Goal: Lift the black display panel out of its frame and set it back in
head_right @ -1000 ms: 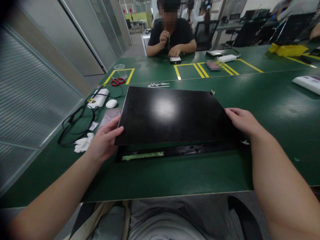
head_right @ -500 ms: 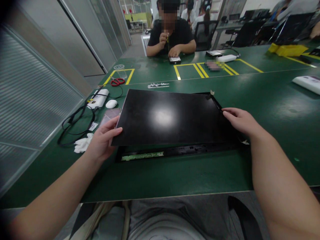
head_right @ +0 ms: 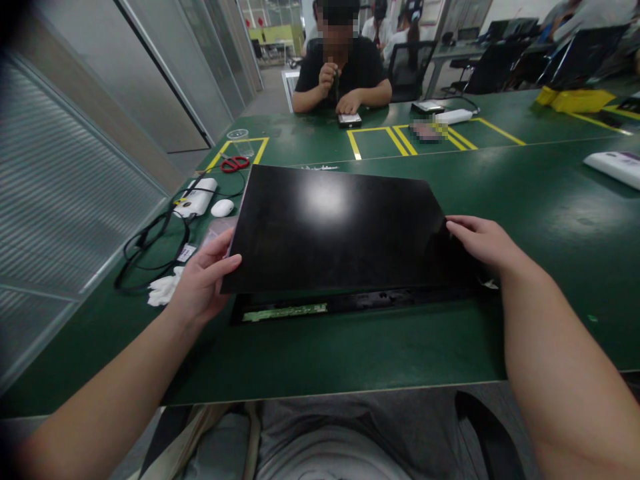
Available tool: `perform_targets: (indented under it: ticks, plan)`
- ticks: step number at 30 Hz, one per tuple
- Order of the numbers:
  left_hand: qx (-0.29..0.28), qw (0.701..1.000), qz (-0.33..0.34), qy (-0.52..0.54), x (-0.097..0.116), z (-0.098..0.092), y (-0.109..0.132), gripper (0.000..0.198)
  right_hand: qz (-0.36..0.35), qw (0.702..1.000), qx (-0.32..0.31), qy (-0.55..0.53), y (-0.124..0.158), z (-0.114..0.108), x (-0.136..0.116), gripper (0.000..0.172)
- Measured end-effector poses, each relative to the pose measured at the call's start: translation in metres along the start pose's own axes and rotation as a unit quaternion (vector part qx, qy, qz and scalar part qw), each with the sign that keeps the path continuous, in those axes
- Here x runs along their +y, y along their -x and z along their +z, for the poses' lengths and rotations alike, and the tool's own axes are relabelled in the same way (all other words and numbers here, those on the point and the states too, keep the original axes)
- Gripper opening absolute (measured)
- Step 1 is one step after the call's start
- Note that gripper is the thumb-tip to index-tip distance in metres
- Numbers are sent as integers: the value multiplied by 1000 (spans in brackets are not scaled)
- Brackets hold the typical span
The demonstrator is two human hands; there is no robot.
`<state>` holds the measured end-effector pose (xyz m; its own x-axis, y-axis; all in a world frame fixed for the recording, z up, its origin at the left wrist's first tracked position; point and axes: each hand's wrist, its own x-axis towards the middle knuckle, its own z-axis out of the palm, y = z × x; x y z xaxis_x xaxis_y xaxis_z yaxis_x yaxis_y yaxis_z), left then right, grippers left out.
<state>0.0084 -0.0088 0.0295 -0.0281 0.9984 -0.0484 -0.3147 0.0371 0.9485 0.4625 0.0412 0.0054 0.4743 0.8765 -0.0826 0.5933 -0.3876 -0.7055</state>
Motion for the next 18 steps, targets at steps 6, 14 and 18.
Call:
perform_targets:
  ticks: [6, 14, 18]
  plan:
    - [-4, 1000, 19, -1, 0, 0, 1, 61, 36, 993, 14, -110, -9, 0, 10, 25]
    - [23, 998, 59, -7, 1, -5, 2, 58, 7, 964, 36, -263, -8, -6, 5, 28]
    - [17, 998, 64, 5, 6, -9, 0, 56, -18, 941, -25, -338, 9, -16, -5, 39]
